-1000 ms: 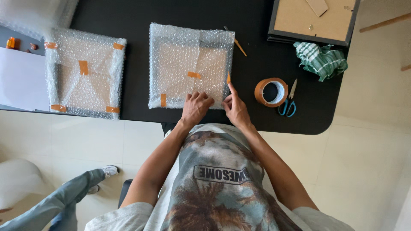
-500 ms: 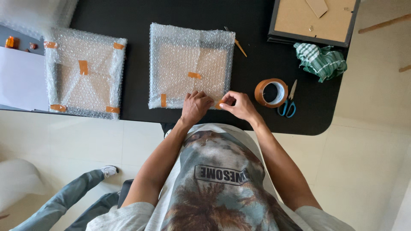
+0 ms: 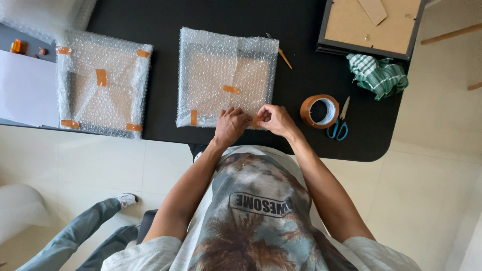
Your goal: The person wraps picture frames in bubble wrap, securing the edges and corners with tape and cutting the tape using scissors.
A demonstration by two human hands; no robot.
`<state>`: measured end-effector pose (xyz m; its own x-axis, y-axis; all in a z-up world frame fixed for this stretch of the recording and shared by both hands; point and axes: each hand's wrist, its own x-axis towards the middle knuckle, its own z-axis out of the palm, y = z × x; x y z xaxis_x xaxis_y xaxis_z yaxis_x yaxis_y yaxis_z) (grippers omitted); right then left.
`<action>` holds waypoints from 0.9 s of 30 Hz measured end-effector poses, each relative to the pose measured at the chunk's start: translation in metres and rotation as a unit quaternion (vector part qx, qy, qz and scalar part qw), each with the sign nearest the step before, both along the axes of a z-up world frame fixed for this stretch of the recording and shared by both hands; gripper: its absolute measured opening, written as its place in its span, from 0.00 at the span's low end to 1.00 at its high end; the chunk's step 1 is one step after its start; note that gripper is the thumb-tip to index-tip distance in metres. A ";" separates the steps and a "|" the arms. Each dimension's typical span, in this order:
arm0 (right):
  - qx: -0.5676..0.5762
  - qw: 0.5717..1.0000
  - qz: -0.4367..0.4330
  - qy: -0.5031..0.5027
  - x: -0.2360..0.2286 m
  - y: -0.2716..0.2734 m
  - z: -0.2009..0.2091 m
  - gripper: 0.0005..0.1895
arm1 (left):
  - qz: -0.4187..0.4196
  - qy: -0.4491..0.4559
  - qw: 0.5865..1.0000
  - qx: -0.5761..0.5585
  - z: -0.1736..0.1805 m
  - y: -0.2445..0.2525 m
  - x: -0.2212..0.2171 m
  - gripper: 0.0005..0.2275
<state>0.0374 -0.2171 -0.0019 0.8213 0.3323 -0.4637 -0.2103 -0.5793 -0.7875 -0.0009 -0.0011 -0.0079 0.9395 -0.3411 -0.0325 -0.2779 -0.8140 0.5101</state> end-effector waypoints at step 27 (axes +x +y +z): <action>-0.066 0.983 -0.026 -0.170 -0.026 0.009 -0.007 0.20 | -0.008 -0.018 0.999 0.030 0.000 -0.004 -0.002 0.05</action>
<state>0.0118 -0.2082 -0.0087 0.9505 0.2408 -0.1962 0.0196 -0.6768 -0.7359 -0.0032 -0.0050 -0.0074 0.9349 -0.3543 -0.0204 -0.3079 -0.8383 0.4500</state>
